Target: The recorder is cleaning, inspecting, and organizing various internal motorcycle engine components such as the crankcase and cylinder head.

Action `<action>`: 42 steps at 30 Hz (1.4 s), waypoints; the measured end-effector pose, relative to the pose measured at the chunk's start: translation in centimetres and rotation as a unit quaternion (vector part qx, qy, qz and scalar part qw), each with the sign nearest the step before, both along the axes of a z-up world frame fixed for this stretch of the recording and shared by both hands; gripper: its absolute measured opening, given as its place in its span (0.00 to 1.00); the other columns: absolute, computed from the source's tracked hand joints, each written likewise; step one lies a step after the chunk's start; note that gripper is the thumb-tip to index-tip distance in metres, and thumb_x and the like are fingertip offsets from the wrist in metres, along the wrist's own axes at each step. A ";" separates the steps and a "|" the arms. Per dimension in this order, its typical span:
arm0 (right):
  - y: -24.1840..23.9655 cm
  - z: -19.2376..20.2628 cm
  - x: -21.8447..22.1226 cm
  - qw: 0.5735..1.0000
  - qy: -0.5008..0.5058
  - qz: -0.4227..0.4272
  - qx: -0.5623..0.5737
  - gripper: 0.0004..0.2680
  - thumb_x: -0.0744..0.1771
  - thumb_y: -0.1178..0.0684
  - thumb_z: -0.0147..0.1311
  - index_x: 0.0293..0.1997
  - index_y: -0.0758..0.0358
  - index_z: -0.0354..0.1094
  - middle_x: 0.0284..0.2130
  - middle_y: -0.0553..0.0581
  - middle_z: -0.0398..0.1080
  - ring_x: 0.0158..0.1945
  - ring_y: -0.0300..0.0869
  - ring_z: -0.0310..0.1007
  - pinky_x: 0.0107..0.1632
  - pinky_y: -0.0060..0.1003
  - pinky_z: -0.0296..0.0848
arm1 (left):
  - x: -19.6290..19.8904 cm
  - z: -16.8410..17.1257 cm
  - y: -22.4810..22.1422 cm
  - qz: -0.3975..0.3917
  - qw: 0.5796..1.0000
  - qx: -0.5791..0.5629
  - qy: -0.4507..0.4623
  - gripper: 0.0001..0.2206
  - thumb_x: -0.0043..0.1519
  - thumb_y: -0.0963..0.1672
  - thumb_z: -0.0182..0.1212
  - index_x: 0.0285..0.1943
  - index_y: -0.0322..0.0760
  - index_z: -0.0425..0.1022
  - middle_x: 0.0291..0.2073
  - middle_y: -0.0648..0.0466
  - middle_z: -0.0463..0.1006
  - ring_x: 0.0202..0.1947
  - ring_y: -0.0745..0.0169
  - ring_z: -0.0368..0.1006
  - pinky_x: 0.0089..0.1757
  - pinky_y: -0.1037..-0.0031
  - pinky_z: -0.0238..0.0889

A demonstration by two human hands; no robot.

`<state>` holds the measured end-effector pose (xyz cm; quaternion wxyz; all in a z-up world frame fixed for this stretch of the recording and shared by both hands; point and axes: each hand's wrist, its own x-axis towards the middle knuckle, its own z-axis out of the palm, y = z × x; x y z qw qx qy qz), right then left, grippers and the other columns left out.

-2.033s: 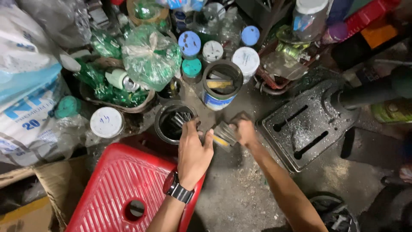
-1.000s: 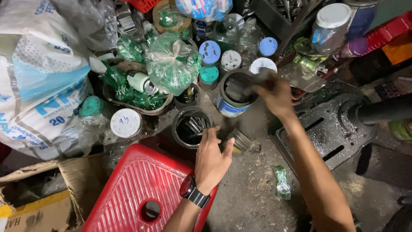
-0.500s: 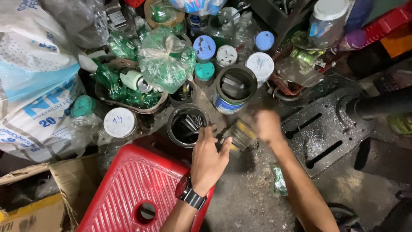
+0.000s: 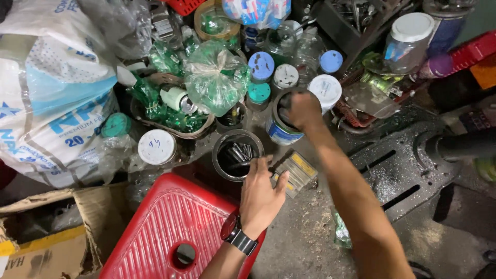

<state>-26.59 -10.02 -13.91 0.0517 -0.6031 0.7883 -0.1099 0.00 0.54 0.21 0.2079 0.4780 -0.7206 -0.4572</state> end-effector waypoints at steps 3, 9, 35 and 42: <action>4.6 7.2 1.1 0.964 -0.218 -0.017 -0.153 0.14 0.62 0.53 0.64 0.51 0.66 0.73 0.40 0.66 0.78 0.42 0.50 0.81 0.46 0.44 0.77 | 0.0 -0.7 0.1 0.024 0.999 -0.017 0.036 0.23 0.63 0.46 0.62 0.62 0.24 0.66 0.55 0.39 0.73 0.48 0.44 0.76 0.49 0.58 0.69; 12.5 13.8 4.9 0.876 -0.470 -0.044 -0.103 0.14 0.63 0.54 0.63 0.51 0.69 0.73 0.41 0.60 0.80 0.42 0.42 0.80 0.47 0.37 0.78 | -0.1 -0.3 -0.1 0.064 0.987 -0.078 0.128 0.26 0.67 0.46 0.61 0.67 0.19 0.62 0.58 0.33 0.71 0.57 0.39 0.72 0.55 0.57 0.65; 17.5 9.5 8.3 0.676 -0.702 -0.090 -0.207 0.13 0.66 0.58 0.63 0.56 0.70 0.68 0.36 0.60 0.68 0.36 0.43 0.67 0.38 0.41 0.67 | 0.2 -2.2 -0.3 -0.027 0.940 0.157 0.303 0.21 0.62 0.42 0.65 0.65 0.32 0.70 0.41 0.55 0.79 0.39 0.70 0.75 0.40 0.78 0.73; 17.1 11.1 9.1 0.750 -0.647 -0.016 -0.134 0.16 0.64 0.55 0.65 0.56 0.70 0.72 0.33 0.51 0.74 0.31 0.32 0.68 0.35 0.29 0.69 | 0.2 0.0 0.0 -0.050 0.982 -0.044 0.179 0.18 0.55 0.40 0.72 0.53 0.28 0.76 0.39 0.47 0.83 0.36 0.62 0.80 0.39 0.72 0.72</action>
